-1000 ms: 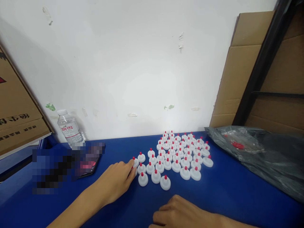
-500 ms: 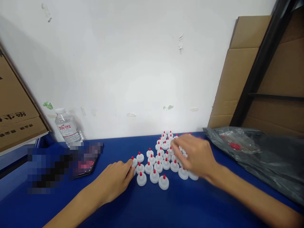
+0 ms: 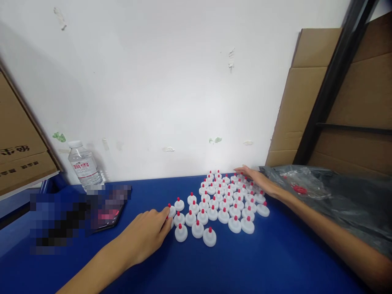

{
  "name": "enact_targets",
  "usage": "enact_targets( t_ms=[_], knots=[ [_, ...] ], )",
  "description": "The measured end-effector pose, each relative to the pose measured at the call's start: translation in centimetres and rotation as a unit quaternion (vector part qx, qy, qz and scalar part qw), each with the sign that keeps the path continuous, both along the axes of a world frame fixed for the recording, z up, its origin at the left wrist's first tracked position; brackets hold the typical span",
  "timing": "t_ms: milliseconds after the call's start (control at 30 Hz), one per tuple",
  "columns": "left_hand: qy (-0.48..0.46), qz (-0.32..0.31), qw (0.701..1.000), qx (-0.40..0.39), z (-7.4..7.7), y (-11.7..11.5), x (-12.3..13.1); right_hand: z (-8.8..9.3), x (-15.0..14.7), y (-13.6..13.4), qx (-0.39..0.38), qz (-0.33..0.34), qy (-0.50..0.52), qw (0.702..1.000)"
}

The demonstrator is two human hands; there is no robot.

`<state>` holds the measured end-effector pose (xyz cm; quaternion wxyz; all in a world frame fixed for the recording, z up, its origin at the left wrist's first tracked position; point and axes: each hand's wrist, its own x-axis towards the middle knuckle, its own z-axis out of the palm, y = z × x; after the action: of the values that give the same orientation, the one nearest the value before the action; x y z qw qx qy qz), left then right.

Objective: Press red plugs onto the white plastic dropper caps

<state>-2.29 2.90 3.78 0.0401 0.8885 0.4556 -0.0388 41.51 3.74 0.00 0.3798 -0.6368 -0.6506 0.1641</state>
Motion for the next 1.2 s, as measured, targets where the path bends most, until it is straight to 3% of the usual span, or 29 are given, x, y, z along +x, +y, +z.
enact_targets(
  t_ms=[333, 567, 1200],
  knots=[
    [0.008, -0.006, 1.0, 0.003, 0.1, -0.1, 0.1, -0.3, -3.7, -0.1, -0.006, 0.106, 0.076, 0.992],
    [0.02, -0.009, 1.0, 0.008, 0.3, -0.2, 0.3, 0.5, -6.2, -1.0, -0.01, 0.121, 0.076, 0.99],
    [0.013, 0.005, 1.0, 0.009, 0.1, -0.2, 0.1, 1.2, -9.3, -2.4, -0.005, 0.152, 0.069, 0.986]
  ],
)
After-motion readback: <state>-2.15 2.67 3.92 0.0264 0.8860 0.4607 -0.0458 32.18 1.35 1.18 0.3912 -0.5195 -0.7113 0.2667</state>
